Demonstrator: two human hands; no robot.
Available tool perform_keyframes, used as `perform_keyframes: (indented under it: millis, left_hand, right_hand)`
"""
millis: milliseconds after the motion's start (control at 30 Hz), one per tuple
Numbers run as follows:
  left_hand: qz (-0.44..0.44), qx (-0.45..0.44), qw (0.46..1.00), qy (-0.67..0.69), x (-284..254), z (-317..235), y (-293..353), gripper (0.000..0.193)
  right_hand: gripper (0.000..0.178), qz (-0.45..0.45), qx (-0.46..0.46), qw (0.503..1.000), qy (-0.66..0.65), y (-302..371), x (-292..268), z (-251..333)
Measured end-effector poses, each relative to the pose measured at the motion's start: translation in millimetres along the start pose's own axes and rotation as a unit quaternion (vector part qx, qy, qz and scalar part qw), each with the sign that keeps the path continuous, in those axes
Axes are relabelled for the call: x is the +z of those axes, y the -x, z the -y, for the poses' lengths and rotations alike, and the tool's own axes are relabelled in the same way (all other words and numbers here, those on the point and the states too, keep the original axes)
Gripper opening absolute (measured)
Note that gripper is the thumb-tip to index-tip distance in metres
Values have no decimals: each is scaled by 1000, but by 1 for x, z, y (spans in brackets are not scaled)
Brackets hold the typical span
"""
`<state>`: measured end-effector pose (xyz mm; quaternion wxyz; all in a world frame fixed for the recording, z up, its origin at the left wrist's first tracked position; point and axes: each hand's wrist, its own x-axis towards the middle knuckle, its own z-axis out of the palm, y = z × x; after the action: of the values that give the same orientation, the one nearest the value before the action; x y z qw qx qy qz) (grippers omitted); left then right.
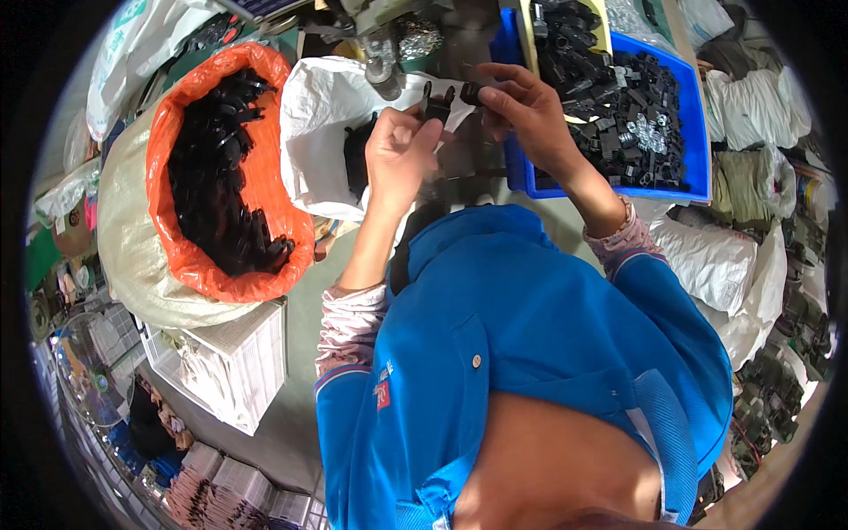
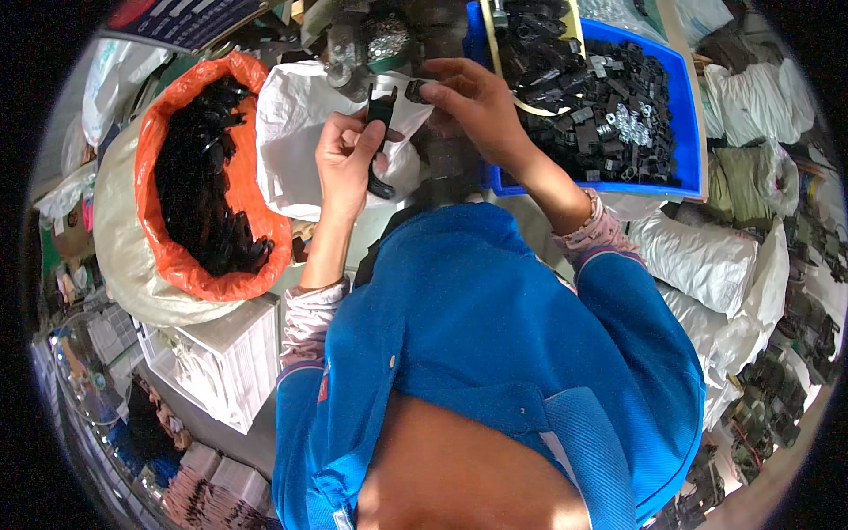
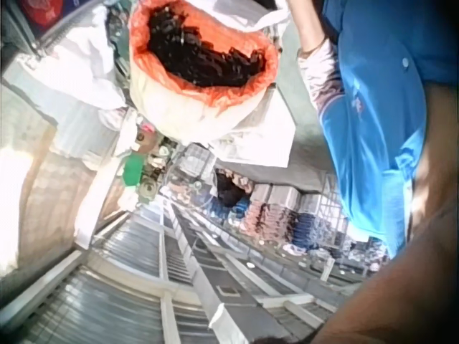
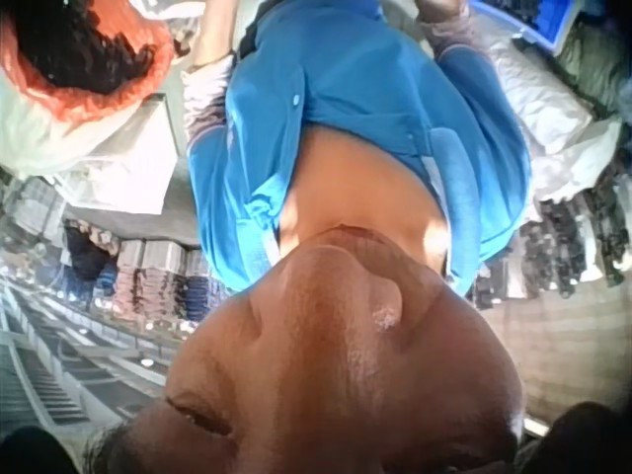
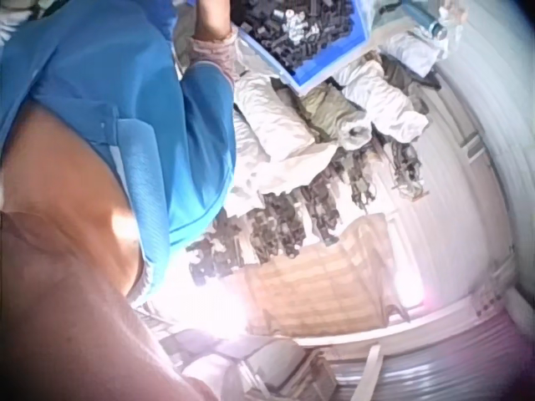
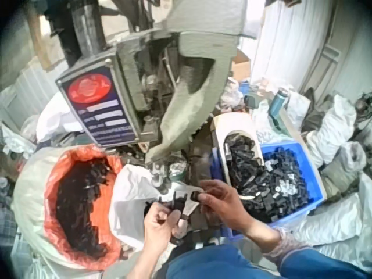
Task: The person picks small black plastic components from a blue bin, attaches a metal spring to each, and places the assembled units into a white sack. The process is repeated continuously.
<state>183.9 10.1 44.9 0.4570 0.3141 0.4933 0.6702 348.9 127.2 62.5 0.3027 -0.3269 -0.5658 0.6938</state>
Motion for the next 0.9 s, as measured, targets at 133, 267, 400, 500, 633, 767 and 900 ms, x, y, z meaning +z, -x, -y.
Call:
perform_keyframes:
  millis: [133, 267, 400, 500, 633, 767, 900]
  left_hand:
    - [10, 28, 996, -83, -33, -4, 0, 20]
    - [26, 47, 990, -131, -57, -6, -5, 20]
    - [52, 136, 970, -193, -70, -9, -13, 18]
    - [60, 142, 952, -264, -78, -16, -17, 19]
    - [87, 156, 936, -304, -84, -24, -28, 20]
    - [112, 180, 893, -396, -91, -40, -40, 17]
    - [131, 217, 848, -465, -97, -58, -55, 24]
  right_hand:
    - [35, 40, 40, 997, -44, -10, 11, -1]
    - [35, 101, 2, 995, 7, -18, 19, 0]
    - [30, 112, -28, 991, 70, -29, 28, 5]
    - [27, 121, -33, 985, 117, -36, 35, 7]
    - [25, 122, -24, 985, 119, -41, 46, 8]
    - [24, 118, -51, 985, 119, -49, 52, 8]
    - [24, 109, -100, 982, 118, -59, 59, -2]
